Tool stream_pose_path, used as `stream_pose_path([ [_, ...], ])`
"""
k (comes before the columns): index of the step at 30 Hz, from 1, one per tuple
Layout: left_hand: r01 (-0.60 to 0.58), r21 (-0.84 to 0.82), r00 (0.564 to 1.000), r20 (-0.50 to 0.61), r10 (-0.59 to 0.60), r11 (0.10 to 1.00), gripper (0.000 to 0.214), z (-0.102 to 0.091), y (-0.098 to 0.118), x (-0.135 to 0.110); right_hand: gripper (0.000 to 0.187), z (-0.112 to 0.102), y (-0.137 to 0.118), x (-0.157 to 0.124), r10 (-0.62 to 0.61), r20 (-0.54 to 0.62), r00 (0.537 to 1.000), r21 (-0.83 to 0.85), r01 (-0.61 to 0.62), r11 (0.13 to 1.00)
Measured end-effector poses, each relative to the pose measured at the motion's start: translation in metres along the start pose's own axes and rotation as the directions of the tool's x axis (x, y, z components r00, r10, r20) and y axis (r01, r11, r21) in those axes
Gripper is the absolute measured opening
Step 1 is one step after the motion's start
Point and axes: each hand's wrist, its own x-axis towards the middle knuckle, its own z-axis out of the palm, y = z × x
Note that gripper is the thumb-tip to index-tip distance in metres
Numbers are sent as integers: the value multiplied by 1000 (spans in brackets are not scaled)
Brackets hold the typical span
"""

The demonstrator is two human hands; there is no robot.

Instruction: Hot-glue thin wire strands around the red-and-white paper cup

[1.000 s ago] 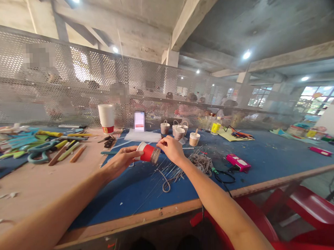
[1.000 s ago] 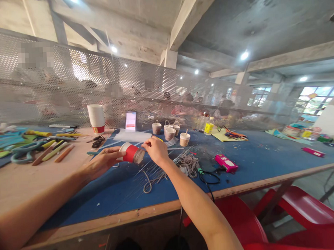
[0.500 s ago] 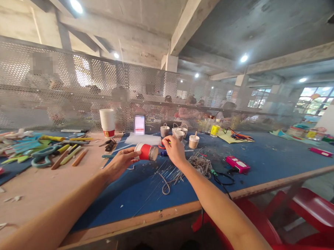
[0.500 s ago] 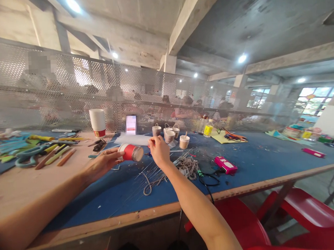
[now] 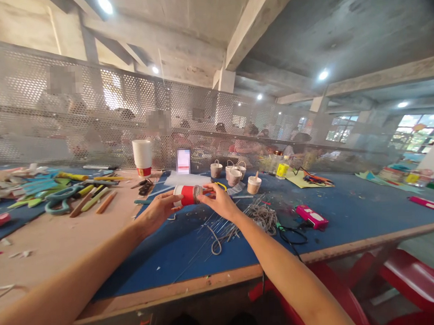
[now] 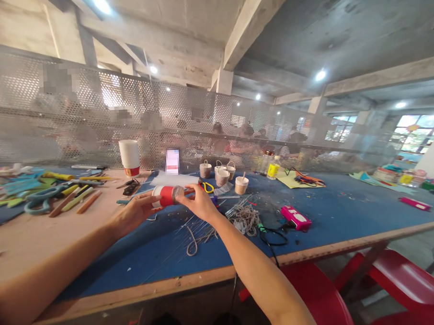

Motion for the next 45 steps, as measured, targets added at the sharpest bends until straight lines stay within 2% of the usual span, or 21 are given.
stream_pose_path([
  [4,12,-9,1000,-17,-12,1000,25,2,1,-1,60,3,-1,-2,-81,-6,997,-33,81,996],
  [10,33,-26,999,-39,-34,999,25,5,6,-4,61,5,2,-3,-249,-5,968,-120,247,962],
  [19,70,-44,998,5,-70,997,30,3,6,-4,64,3,3,-4,-327,3,945,-117,325,938],
  [26,65,-67,998,-10,-66,996,25,1,4,-1,63,3,0,-5,-346,24,938,-99,346,933],
  [32,62,-48,998,-2,-62,997,28,1,4,-2,62,3,-2,-6,-321,33,946,-106,323,940],
  [40,87,-19,995,-44,-88,996,26,7,6,-5,36,-5,-13,-7,-283,22,959,-56,283,957],
  [45,112,-11,994,4,-112,994,27,6,5,-5,25,-3,-14,-6,-283,31,959,-102,285,953],
])
